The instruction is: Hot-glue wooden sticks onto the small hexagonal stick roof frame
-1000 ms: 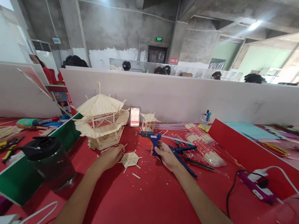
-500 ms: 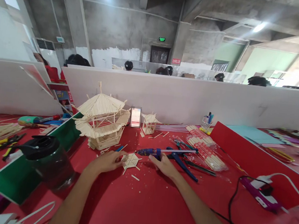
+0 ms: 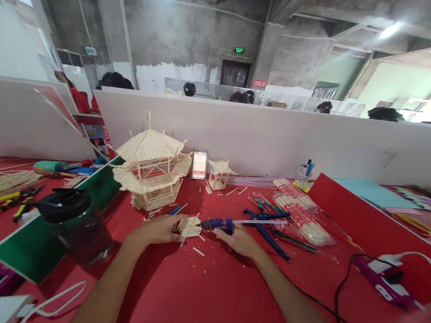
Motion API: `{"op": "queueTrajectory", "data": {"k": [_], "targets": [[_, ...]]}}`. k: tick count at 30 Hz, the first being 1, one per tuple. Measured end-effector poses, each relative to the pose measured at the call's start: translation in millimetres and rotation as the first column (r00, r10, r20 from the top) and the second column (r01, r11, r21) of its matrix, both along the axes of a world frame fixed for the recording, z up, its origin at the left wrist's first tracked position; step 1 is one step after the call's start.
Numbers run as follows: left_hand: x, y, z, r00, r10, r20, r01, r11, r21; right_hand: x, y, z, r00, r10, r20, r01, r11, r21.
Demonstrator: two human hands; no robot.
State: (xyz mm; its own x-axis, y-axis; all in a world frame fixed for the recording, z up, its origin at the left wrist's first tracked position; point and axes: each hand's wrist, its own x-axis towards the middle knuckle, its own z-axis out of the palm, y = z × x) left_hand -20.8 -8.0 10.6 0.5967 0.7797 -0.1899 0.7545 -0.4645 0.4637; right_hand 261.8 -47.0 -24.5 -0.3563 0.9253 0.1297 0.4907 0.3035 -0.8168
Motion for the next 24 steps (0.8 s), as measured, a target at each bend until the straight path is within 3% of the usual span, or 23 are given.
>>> {"op": "queueTrajectory", "data": {"k": [3,8,12,15,24], "targets": [[-1,2,-0.1,0.999,-0.031,0.022,0.030,0.999,0.009,1,0,-0.6,1.000,0.013,0.013,-0.013,1.000,-0.011],[2,4,-3.3,0.997,0.049,-0.055,-0.041,0.990,0.132,2,0,-1.8,0.998,0.039,0.045,-0.040,0.999,0.019],[7,2,-4.7,0.999,0.027,-0.031,-0.021,0.986,0.164,1,0,-2.3,0.997,0.027,0.073,-0.029,0.999,0.024],[10,1,-7.4,0.993,0.109,-0.052,-0.096,0.974,0.204,-4,-3,-0.3,0.995,0.017,0.093,-0.018,1.000,0.002],[14,2,-11.2,0.978,0.184,-0.098,-0.163,0.968,0.189,-16,-9,1.7,0.978,0.006,0.206,-0.026,0.995,0.095]]}}
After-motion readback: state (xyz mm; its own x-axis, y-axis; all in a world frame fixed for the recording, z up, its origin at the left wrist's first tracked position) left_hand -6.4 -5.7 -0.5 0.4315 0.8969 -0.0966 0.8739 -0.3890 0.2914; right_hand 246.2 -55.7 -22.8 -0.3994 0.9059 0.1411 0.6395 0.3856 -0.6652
